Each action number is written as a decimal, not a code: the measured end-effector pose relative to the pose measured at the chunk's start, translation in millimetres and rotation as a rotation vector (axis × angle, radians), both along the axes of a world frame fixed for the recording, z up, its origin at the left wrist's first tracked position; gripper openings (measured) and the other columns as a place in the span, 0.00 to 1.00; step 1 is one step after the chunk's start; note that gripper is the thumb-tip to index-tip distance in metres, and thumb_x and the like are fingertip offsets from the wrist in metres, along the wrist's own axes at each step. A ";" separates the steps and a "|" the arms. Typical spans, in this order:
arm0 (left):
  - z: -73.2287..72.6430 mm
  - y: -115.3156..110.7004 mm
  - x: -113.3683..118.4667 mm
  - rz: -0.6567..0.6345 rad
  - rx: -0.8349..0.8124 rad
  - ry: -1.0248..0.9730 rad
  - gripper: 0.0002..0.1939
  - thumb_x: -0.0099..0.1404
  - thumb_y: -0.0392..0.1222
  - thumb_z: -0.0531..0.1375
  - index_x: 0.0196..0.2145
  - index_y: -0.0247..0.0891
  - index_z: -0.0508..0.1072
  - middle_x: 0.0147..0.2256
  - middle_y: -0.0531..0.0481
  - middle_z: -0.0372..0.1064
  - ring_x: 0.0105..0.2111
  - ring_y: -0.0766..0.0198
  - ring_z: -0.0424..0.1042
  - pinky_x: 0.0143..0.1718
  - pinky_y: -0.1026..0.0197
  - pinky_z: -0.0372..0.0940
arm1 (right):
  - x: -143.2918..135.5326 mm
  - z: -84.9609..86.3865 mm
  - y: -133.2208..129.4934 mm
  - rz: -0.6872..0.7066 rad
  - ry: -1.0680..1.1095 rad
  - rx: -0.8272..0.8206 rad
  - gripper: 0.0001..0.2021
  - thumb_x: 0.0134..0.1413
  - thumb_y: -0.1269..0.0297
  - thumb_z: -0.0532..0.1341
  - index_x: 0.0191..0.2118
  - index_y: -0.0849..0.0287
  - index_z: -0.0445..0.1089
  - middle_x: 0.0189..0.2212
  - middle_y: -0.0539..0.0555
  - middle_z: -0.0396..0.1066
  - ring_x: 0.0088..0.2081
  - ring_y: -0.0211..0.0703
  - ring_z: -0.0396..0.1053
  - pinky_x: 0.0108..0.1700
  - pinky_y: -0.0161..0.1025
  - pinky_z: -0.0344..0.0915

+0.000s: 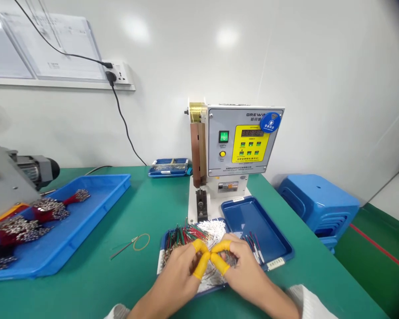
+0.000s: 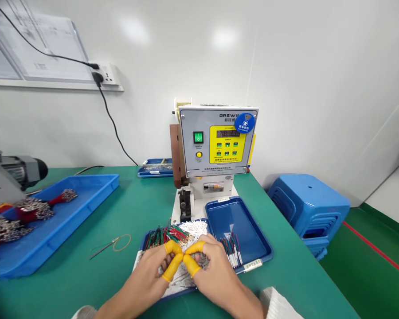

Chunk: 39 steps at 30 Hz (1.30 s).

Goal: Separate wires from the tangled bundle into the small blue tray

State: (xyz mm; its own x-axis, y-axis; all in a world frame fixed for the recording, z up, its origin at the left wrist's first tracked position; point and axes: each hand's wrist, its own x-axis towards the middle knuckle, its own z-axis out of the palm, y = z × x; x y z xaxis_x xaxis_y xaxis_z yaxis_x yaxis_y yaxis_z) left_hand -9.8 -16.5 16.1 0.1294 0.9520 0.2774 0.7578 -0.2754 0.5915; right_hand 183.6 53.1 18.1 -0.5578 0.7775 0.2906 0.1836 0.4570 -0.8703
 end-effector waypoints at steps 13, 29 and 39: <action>11.2 1.1 17.2 -0.176 -0.222 -0.557 0.19 0.73 0.46 0.56 0.25 0.37 0.69 0.23 0.53 0.67 0.26 0.65 0.66 0.31 0.65 0.58 | -0.9 -2.8 -8.2 0.268 0.211 -0.468 0.12 0.68 0.58 0.55 0.32 0.57 0.64 0.20 0.45 0.63 0.21 0.36 0.63 0.29 0.33 0.62; 6.3 -5.7 12.0 -0.215 -0.429 -0.503 0.23 0.69 0.59 0.60 0.27 0.36 0.70 0.25 0.55 0.59 0.25 0.68 0.56 0.28 0.67 0.53 | 5.5 6.2 -6.0 0.293 -0.014 -0.096 0.21 0.66 0.62 0.52 0.19 0.57 0.59 0.19 0.48 0.64 0.25 0.37 0.62 0.35 0.35 0.60; -16.4 3.5 5.0 -0.390 -0.423 -0.610 0.38 0.64 0.77 0.53 0.21 0.36 0.68 0.19 0.54 0.56 0.22 0.68 0.56 0.26 0.65 0.52 | 7.5 -13.8 -2.5 0.245 0.031 -0.145 0.29 0.68 0.40 0.55 0.22 0.57 0.69 0.23 0.50 0.68 0.28 0.38 0.68 0.40 0.36 0.66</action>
